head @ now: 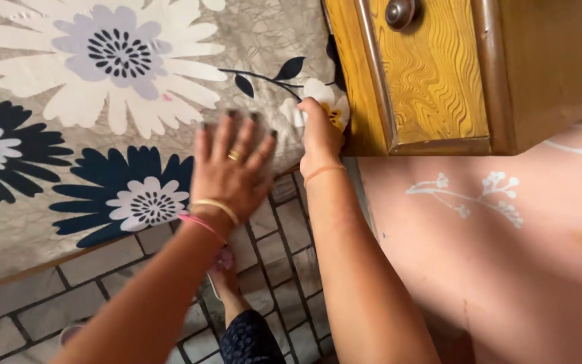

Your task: Making a bed by spreading and tucking in a floral bedsheet.

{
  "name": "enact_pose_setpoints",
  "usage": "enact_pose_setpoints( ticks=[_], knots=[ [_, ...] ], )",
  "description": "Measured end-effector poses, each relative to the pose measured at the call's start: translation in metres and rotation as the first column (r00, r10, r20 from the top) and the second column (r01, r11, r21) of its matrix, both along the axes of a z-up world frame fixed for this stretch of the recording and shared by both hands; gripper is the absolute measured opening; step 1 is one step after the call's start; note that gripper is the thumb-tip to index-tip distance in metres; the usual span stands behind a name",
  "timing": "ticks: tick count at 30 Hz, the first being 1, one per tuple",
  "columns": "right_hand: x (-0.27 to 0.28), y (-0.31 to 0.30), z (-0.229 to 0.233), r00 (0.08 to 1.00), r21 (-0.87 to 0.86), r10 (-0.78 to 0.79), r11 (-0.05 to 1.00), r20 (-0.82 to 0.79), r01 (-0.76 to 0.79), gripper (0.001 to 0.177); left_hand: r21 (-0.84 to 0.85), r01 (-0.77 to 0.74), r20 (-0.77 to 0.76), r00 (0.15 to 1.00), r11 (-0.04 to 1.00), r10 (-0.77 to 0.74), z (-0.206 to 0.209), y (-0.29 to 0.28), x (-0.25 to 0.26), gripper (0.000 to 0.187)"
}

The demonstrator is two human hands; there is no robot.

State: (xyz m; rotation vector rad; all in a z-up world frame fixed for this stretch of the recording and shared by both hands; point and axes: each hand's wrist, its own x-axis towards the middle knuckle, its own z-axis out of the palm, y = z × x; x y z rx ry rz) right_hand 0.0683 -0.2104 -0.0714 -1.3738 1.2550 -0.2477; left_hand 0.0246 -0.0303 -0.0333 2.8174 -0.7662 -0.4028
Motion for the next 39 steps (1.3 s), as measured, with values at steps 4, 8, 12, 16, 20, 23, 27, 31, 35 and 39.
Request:
enact_pose_setpoints(
  ticks=[4, 8, 12, 16, 20, 23, 27, 31, 35, 39],
  knots=[
    [-0.009, 0.017, 0.009, 0.993, -0.564, 0.120, 0.819, -0.016, -0.108, 0.071, 0.013, 0.069, -0.071, 0.995, 0.998, -0.068, 0.002, -0.030, -0.025, 0.078],
    [0.021, 0.033, 0.027, 0.791, -0.883, 0.575, 0.237, -0.208, -0.405, 0.069, -0.120, 0.094, -0.134, 0.985, 0.988, -0.110, -0.004, -0.039, -0.044, 0.065],
    [0.030, -0.024, 0.009, 0.356, -0.737, 0.678, -0.421, -0.643, -0.529, 0.087, -0.166, 0.318, -0.179, 0.921, 0.933, -0.346, 0.000, -0.032, -0.069, 0.048],
    [-0.023, -0.038, -0.004, 0.432, -0.782, 0.783, -0.108, -0.447, -0.614, 0.095, -0.389, 0.152, -0.091, 0.975, 0.909, -0.202, -0.002, 0.020, -0.086, 0.037],
    [-0.084, -0.052, -0.048, 0.596, -0.791, 0.738, 0.142, -0.317, -0.595, 0.102, -0.455, -0.324, 0.029, 0.925, 0.829, 0.378, 0.014, 0.123, -0.064, 0.049],
    [-0.108, -0.008, -0.030, 0.710, -0.719, 0.567, 0.272, -0.418, -0.640, 0.097, -0.391, -0.476, 0.117, 0.823, 0.787, 0.556, 0.006, 0.216, -0.065, 0.056],
    [-0.125, 0.122, 0.018, 0.761, -0.817, 0.426, 0.080, -0.489, -0.570, 0.080, -0.359, -0.536, 0.084, 0.797, 0.764, 0.599, 0.010, 0.307, -0.097, 0.055],
    [-0.144, 0.310, 0.054, 0.513, -0.821, 0.851, 0.213, -0.110, -0.529, 0.048, -0.417, -0.551, 0.027, 0.787, 0.723, 0.616, 0.022, 0.346, -0.149, 0.043],
    [-0.176, 0.447, 0.034, 0.355, -0.144, 0.916, 0.383, 0.185, -0.913, 0.029, -0.560, -0.801, -0.234, 0.398, 0.212, 0.887, 0.015, 0.405, -0.188, 0.035],
    [-0.201, 0.535, 0.026, 0.529, 0.441, 0.810, 0.390, 0.253, -0.808, 0.037, -0.399, -0.574, -0.843, -0.078, -0.715, 0.533, -0.033, 0.504, -0.213, 0.041]
  ],
)
